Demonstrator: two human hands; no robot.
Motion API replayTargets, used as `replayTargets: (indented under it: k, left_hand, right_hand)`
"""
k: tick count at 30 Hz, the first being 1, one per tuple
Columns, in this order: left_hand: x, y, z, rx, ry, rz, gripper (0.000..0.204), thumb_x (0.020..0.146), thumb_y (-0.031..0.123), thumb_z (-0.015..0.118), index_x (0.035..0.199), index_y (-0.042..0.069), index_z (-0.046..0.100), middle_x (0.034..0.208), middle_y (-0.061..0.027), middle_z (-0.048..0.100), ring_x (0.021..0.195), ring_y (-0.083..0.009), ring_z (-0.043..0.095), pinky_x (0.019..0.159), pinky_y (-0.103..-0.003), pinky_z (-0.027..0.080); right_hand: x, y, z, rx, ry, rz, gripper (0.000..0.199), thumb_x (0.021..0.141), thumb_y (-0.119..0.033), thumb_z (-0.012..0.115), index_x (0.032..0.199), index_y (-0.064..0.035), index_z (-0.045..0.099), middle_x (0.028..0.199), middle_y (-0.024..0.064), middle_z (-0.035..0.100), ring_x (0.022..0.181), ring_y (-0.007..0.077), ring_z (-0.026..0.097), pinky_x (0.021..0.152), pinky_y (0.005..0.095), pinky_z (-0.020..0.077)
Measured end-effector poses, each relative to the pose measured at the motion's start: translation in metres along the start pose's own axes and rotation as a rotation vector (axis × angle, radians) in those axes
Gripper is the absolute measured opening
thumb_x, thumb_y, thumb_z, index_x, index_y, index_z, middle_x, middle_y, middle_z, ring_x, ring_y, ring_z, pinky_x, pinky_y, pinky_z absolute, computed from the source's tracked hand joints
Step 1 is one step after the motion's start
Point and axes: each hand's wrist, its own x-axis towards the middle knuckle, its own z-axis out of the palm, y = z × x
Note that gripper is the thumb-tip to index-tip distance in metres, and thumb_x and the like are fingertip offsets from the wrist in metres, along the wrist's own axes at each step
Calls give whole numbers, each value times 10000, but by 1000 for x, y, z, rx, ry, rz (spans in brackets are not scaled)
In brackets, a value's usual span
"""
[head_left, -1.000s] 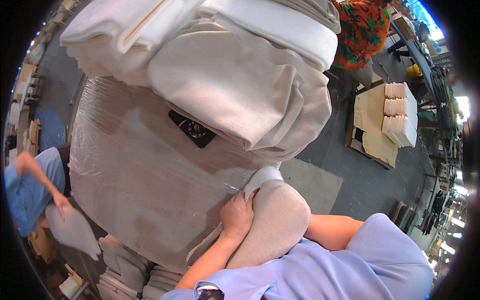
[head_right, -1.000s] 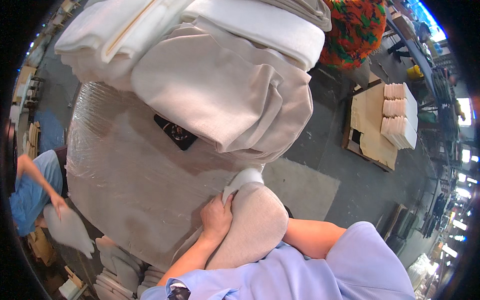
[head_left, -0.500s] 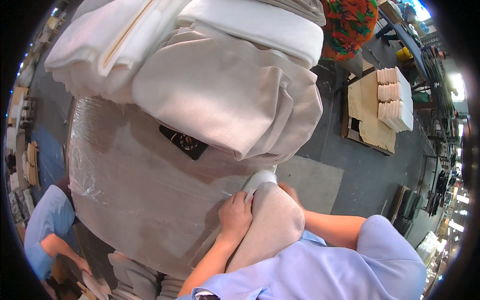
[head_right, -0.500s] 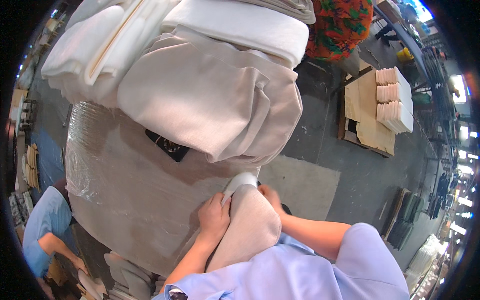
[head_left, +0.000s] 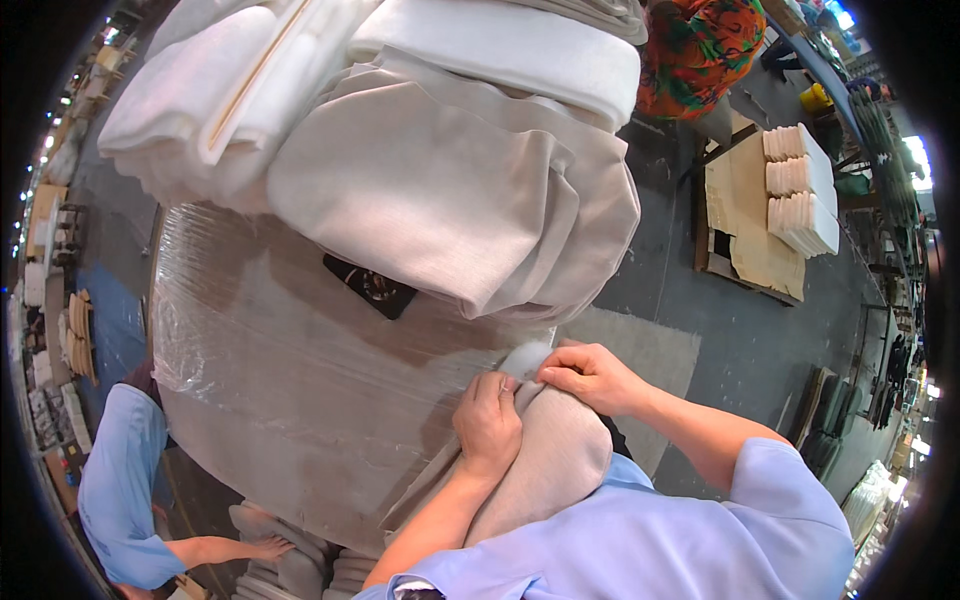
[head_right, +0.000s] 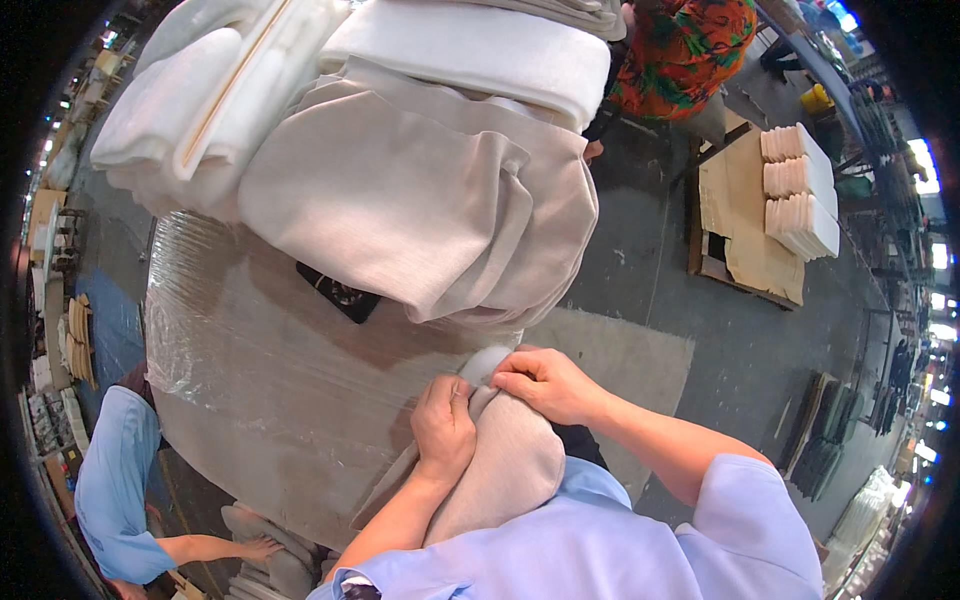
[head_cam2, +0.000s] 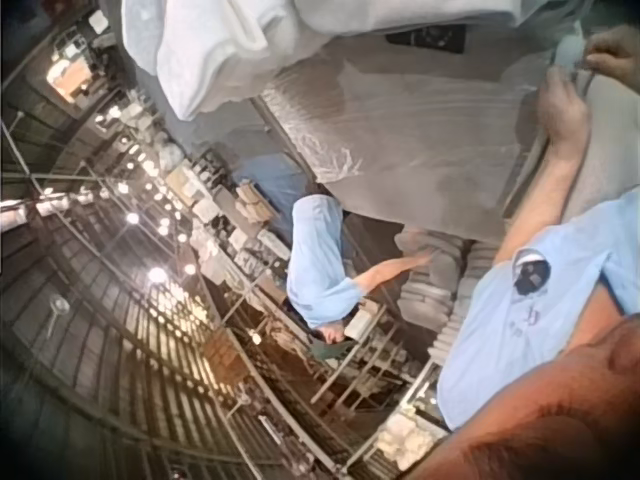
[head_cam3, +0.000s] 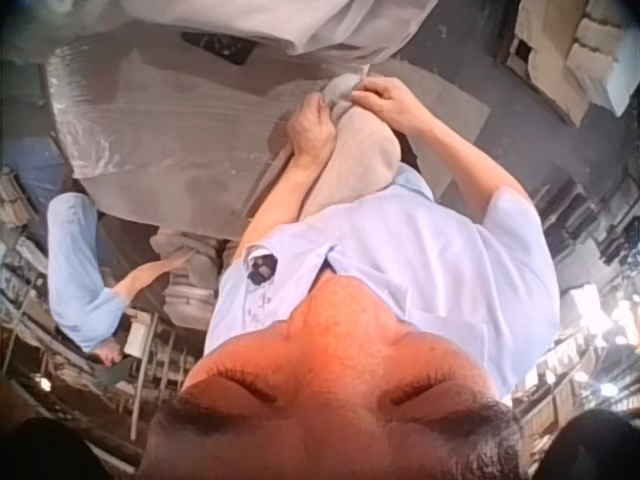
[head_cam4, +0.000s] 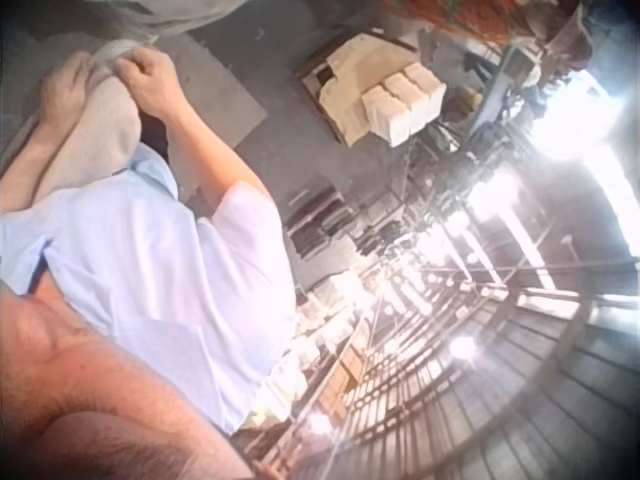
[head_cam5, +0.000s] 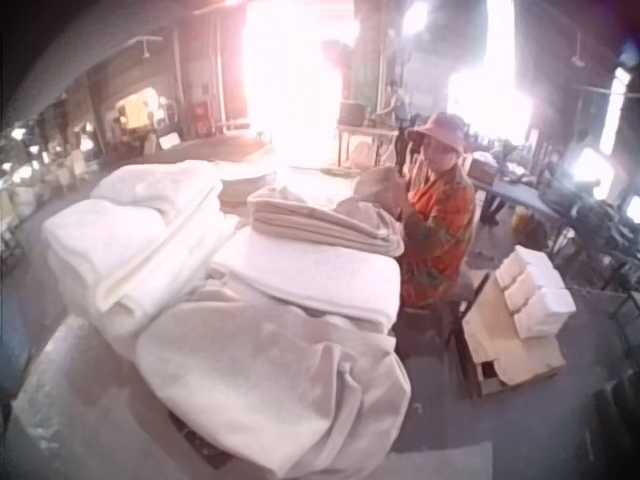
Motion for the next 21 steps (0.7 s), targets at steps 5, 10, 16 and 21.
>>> replayTargets:
  k: [5,10,16,21]
  left_hand:
    - [-9,-2,1,16,36,129,51,915,48,703,919,46,652,839,-142,652,766,-369,637,668,-459,502]
    - [-11,-4,3,-10,37,257,77,894,60,737,895,58,661,796,-118,626,705,-336,615,632,-442,495]
    - [-12,2,-4,4,19,393,111,880,76,776,875,54,668,782,-88,625,678,-295,612,597,-407,490]
    - [-12,6,-5,-6,44,451,121,852,67,806,886,49,692,782,-70,628,675,-262,615,591,-383,493]
  right_hand:
    - [-19,12,-2,-26,-25,-199,265,1038,-271,646,1028,-32,759,974,81,637,930,208,613,842,334,505]
    - [-14,5,-18,-58,-135,-193,247,1029,-267,670,1036,-39,766,969,93,648,938,218,621,841,347,513]
    - [22,-22,-47,-214,-321,-108,160,1026,-128,639,1110,-52,752,1031,120,731,970,233,697,850,364,537]
    - [45,-35,-44,-382,-580,-154,199,1011,-54,603,1156,-70,738,1056,115,705,996,279,694,870,404,537]
